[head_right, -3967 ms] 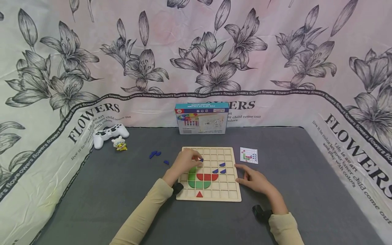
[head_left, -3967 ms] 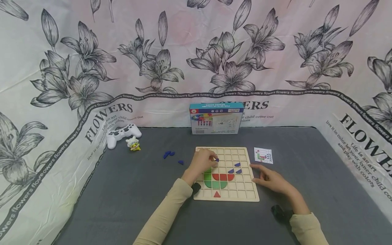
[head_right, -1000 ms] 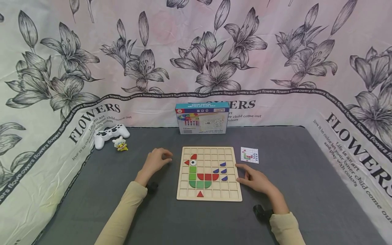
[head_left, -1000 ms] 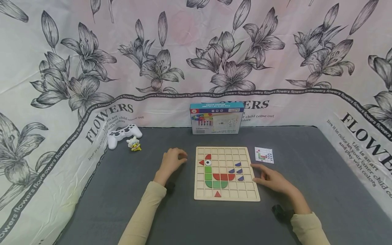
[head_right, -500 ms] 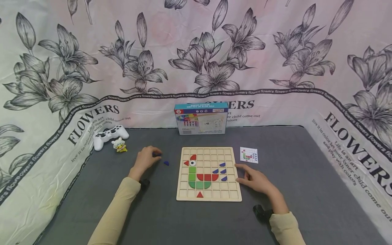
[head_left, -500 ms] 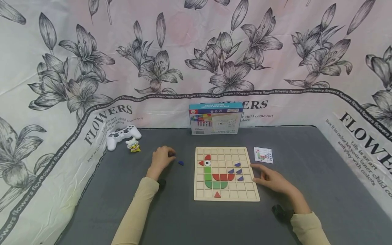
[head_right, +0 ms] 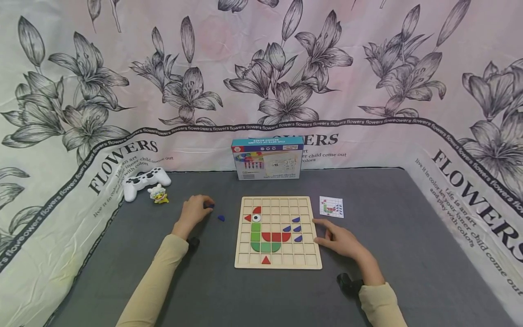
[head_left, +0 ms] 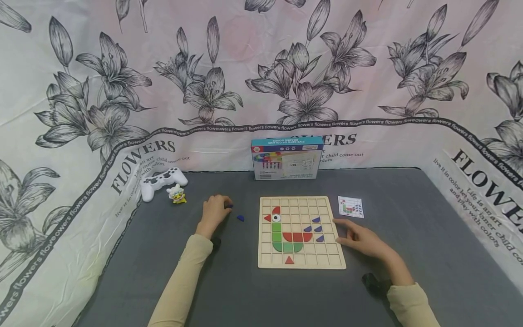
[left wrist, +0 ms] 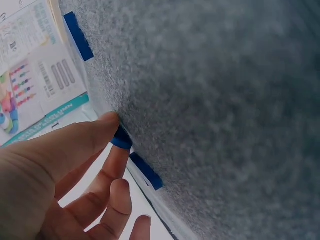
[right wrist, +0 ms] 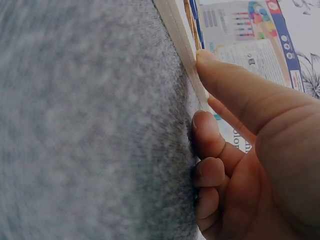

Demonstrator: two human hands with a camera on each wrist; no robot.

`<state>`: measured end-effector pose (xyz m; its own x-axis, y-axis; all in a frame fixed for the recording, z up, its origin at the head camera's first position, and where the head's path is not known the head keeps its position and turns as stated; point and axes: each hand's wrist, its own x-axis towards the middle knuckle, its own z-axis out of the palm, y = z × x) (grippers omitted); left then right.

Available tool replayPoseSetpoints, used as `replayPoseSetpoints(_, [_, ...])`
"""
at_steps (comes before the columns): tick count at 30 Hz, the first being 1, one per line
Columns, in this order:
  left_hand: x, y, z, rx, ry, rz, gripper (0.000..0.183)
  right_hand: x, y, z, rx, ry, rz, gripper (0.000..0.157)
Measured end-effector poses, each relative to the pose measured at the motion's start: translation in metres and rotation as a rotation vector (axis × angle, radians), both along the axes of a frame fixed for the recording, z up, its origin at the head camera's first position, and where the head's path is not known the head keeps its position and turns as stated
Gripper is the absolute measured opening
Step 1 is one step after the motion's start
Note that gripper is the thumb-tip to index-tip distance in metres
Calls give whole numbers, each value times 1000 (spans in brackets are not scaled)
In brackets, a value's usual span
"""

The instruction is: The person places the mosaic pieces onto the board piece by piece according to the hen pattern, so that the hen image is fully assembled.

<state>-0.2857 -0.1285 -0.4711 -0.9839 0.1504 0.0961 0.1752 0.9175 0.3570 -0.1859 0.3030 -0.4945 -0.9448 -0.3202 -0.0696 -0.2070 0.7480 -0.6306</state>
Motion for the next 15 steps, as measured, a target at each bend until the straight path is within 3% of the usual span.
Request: replayPoseSetpoints(15, [5,-2,2,19,-47,-8,16,0,0,1,-4,-4,3,58])
